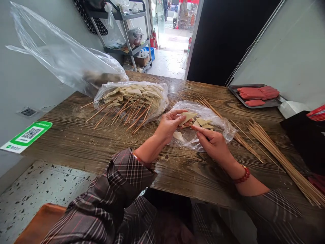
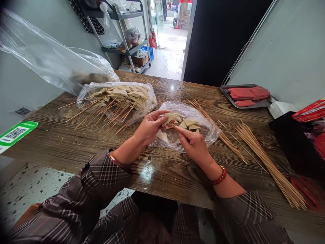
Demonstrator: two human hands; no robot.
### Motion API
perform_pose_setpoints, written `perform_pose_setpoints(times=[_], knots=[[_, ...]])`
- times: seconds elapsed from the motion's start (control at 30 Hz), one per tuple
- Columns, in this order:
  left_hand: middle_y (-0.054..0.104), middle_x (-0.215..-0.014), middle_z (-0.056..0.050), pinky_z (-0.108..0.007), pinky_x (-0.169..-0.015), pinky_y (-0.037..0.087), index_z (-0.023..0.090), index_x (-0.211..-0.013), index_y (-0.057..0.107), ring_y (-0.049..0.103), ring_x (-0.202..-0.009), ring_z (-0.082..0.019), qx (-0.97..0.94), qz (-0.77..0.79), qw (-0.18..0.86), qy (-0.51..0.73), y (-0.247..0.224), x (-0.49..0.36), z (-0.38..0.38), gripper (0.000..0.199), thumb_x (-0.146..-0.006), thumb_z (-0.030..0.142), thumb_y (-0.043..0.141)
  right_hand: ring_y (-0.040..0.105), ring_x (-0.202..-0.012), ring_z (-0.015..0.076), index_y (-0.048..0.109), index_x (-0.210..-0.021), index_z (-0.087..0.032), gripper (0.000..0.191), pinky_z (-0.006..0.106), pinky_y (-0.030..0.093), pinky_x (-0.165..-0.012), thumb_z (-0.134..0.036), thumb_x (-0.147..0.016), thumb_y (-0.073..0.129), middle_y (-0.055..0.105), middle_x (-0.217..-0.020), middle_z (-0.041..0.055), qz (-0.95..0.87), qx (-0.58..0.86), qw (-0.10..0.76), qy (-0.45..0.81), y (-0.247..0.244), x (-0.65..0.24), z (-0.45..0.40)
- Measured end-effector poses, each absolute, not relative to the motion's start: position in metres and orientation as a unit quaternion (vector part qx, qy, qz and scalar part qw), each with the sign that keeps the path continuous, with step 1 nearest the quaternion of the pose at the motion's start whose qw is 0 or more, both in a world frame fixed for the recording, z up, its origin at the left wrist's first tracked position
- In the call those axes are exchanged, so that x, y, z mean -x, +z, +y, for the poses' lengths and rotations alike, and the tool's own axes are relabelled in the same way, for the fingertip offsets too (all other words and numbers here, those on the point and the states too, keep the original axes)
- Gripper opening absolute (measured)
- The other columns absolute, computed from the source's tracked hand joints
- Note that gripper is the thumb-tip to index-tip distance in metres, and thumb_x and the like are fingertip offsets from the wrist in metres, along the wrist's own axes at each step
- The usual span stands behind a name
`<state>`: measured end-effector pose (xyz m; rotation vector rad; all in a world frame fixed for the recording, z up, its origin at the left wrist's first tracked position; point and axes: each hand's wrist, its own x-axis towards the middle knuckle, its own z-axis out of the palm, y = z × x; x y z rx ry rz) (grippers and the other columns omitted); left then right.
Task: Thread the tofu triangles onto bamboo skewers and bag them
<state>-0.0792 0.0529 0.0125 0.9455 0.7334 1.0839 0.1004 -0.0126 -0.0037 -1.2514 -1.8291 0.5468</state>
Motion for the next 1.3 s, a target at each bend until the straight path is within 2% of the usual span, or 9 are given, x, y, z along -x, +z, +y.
perform_pose_setpoints(times=[0.13, 0.3, 0.4, 0.53, 0.63, 0.77, 0.9, 1.1, 1.3], knots=[[0.075, -0.080, -0.006, -0.017, -0.049, 0.035, 0.014, -0.101, 0.069, 0.066, -0.062, -0.011, -0.429, 0.331, 0.684, 0.489, 0.012, 0.076, 0.051, 0.043, -0.067, 0.036, 0.082, 0.073, -0.092, 0.0206, 0.070, -0.123, -0.020, 0.036, 0.032, 0.057, -0.082, -0.026, -0.092, 0.052, 0.074, -0.114, 0.0073, -0.724, 0.502, 0.419, 0.221, -0.005, -0.099, -0.011], [0.074, -0.080, -0.006, -0.018, -0.050, 0.034, 0.014, -0.102, 0.070, 0.063, -0.062, -0.010, -0.436, 0.337, 0.680, 0.484, 0.012, 0.075, 0.049, 0.043, -0.067, 0.036, 0.082, 0.072, -0.101, 0.0225, 0.071, -0.120, -0.020, 0.035, 0.033, 0.056, -0.086, -0.028, -0.091, 0.053, 0.073, -0.116, 0.0079, -0.708, 0.512, 0.430, 0.226, -0.009, -0.094, -0.006], [0.074, -0.083, -0.006, -0.017, -0.051, 0.035, 0.014, -0.107, 0.069, 0.064, -0.065, -0.010, -0.431, 0.326, 0.691, 0.479, 0.013, 0.078, 0.049, 0.047, -0.067, 0.036, 0.082, 0.072, -0.099, 0.0226, 0.072, -0.119, -0.021, 0.034, 0.034, 0.056, -0.085, -0.028, -0.091, 0.053, 0.075, -0.113, 0.0078, -0.699, 0.515, 0.439, 0.232, -0.007, -0.090, -0.004], [0.073, -0.090, -0.005, -0.019, -0.059, 0.043, 0.015, -0.113, 0.066, 0.065, -0.071, -0.010, -0.411, 0.317, 0.697, 0.495, 0.015, 0.082, 0.053, 0.054, -0.067, 0.040, 0.083, 0.072, -0.083, 0.0211, 0.071, -0.120, -0.020, 0.035, 0.032, 0.057, -0.071, -0.031, -0.093, 0.052, 0.078, -0.089, 0.0059, -0.678, 0.519, 0.454, 0.254, 0.000, -0.082, -0.007], [0.073, -0.095, -0.009, -0.024, -0.071, 0.049, 0.013, -0.108, 0.068, 0.068, -0.081, -0.015, -0.406, 0.279, 0.724, 0.483, 0.017, 0.084, 0.053, 0.054, -0.070, 0.050, 0.079, 0.068, -0.068, 0.0179, 0.072, -0.118, -0.020, 0.035, 0.029, 0.054, -0.061, -0.032, -0.092, 0.052, 0.075, -0.078, 0.0040, -0.670, 0.528, 0.461, 0.243, 0.003, -0.076, -0.010], [0.074, -0.098, -0.012, -0.031, -0.084, 0.050, 0.013, -0.097, 0.071, 0.069, -0.095, -0.020, -0.413, 0.225, 0.742, 0.478, 0.021, 0.083, 0.048, 0.046, -0.073, 0.051, 0.077, 0.066, -0.068, 0.0172, 0.073, -0.116, -0.020, 0.034, 0.027, 0.050, -0.058, -0.032, -0.092, 0.052, 0.073, -0.076, 0.0033, -0.679, 0.532, 0.447, 0.235, 0.002, -0.071, -0.012], [0.074, -0.099, -0.012, -0.030, -0.086, 0.049, 0.013, -0.091, 0.073, 0.069, -0.096, -0.021, -0.425, 0.215, 0.733, 0.486, 0.023, 0.082, 0.044, 0.041, -0.074, 0.051, 0.076, 0.064, -0.068, 0.0161, 0.072, -0.118, -0.019, 0.036, 0.026, 0.049, -0.059, -0.034, -0.093, 0.052, 0.073, -0.078, 0.0033, -0.667, 0.540, 0.449, 0.250, 0.000, -0.070, -0.013], [0.074, -0.095, -0.011, -0.031, -0.087, 0.049, 0.012, -0.089, 0.072, 0.069, -0.095, -0.021, -0.425, 0.212, 0.735, 0.485, 0.023, 0.081, 0.042, 0.040, -0.074, 0.049, 0.076, 0.055, -0.056, 0.0119, 0.073, -0.116, -0.018, 0.035, 0.025, 0.046, -0.056, -0.036, -0.092, 0.053, 0.069, -0.070, 0.0007, -0.672, 0.539, 0.449, 0.238, -0.002, -0.072, -0.012], [0.075, -0.091, -0.012, -0.032, -0.090, 0.048, 0.011, -0.088, 0.072, 0.069, -0.089, -0.020, -0.442, 0.209, 0.734, 0.471, 0.022, 0.080, 0.041, 0.041, -0.076, 0.050, 0.074, 0.057, -0.059, 0.0143, 0.073, -0.113, -0.019, 0.033, 0.026, 0.047, -0.055, -0.036, -0.092, 0.053, 0.067, -0.067, 0.0013, -0.666, 0.531, 0.458, 0.253, -0.004, -0.072, -0.010]])
